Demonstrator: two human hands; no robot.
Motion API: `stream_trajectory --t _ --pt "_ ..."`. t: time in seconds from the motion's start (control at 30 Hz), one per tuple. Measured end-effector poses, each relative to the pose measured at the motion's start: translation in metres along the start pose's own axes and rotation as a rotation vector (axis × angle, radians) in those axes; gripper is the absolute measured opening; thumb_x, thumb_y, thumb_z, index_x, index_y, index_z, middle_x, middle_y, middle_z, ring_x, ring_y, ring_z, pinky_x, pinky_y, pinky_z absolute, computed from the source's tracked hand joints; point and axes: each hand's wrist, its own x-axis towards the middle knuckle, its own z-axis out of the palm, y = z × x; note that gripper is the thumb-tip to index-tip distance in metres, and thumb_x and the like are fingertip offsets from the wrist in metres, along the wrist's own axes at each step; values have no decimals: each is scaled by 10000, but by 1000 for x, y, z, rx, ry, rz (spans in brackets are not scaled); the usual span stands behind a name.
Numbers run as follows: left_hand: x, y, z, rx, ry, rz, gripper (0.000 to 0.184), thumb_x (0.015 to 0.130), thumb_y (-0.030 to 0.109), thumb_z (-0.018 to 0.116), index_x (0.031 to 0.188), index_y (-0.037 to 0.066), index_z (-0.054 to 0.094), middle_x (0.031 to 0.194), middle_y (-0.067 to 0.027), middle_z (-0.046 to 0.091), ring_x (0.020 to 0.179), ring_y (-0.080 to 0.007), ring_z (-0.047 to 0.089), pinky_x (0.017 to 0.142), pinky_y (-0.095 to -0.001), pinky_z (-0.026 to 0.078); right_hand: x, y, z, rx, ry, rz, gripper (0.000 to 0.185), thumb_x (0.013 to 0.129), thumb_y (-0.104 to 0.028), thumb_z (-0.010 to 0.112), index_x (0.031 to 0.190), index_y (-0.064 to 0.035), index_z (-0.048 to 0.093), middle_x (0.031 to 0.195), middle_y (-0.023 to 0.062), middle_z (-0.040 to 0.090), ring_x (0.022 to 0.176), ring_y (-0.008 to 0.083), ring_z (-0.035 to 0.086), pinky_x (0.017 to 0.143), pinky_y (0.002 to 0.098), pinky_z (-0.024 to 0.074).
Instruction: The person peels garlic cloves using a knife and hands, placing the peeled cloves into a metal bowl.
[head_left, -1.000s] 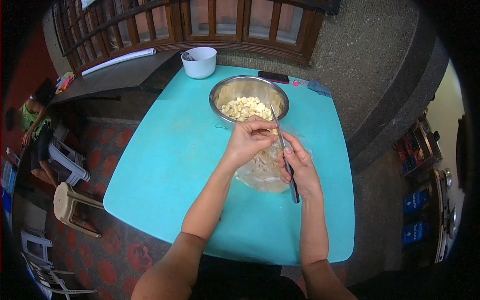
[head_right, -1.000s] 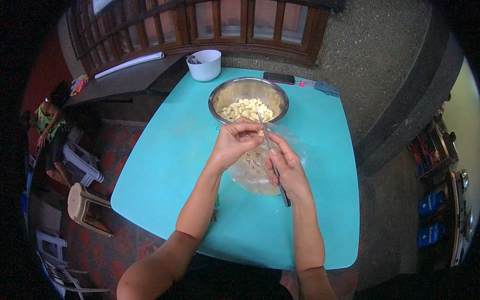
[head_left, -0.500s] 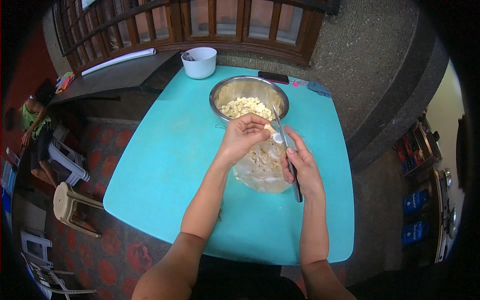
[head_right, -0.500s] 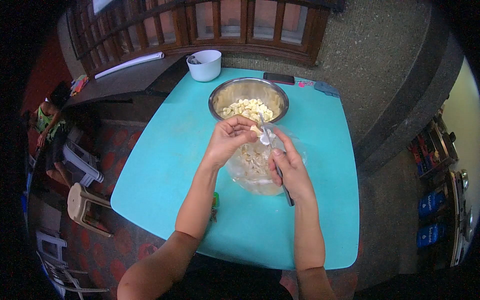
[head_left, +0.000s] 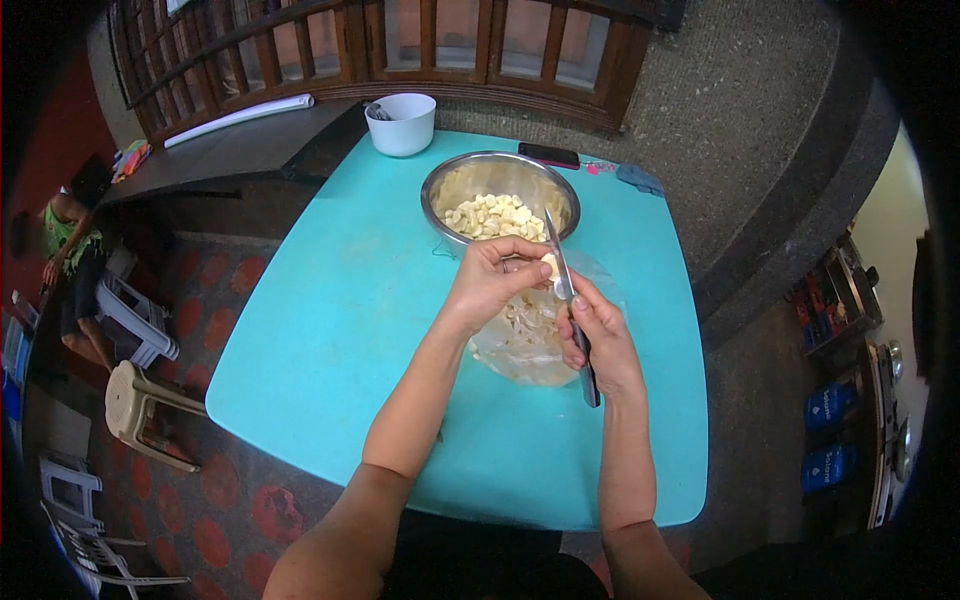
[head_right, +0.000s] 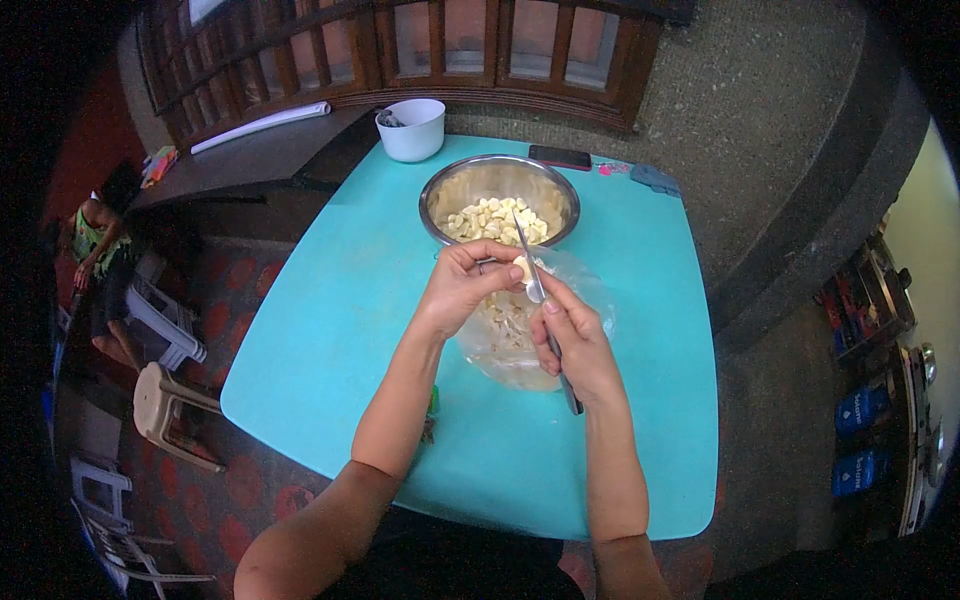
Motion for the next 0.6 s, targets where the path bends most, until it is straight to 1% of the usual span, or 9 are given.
stream_trajectory --t 0.07,0.27,0.37,0.47,0.6 --pt "1 0 2 -15 4 2 194 799 0 677 984 -43 639 929 -97 667 792 -121 642 728 -259 543 0 0 0 10 0 -13 399 990 -178 395 1377 -83 387 663 -6 438 454 46 367 403 198 321" --pt "1 -1 3 -11 4 14 205 797 -5 675 995 -45 641 939 -99 666 813 -119 637 747 -254 537 0 -2 -1 15 -1 2 400 990 -198 402 1377 -96 390 666 -8 438 450 42 363 402 196 319" --pt "1 -3 1 17 -12 59 221 784 14 695 998 -22 650 959 -93 668 840 -122 635 767 -259 528 -1 -2 0 22 -13 -3 399 990 -201 403 1377 -107 392 671 -9 442 451 39 363 403 194 318" --pt "1 -2 5 -53 2 22 240 779 14 700 1011 -19 647 960 -89 665 852 -124 632 776 -261 525 -1 -4 2 12 9 -20 395 986 -188 412 1373 -112 402 663 -16 435 456 35 356 406 192 315" --pt "1 -5 10 -60 29 -5 245 783 26 698 1018 -13 641 961 -82 663 861 -128 632 784 -262 522 2 2 2 -135 47 -110 393 979 -166 422 1368 -106 414 652 -25 428 466 32 354 412 191 315"
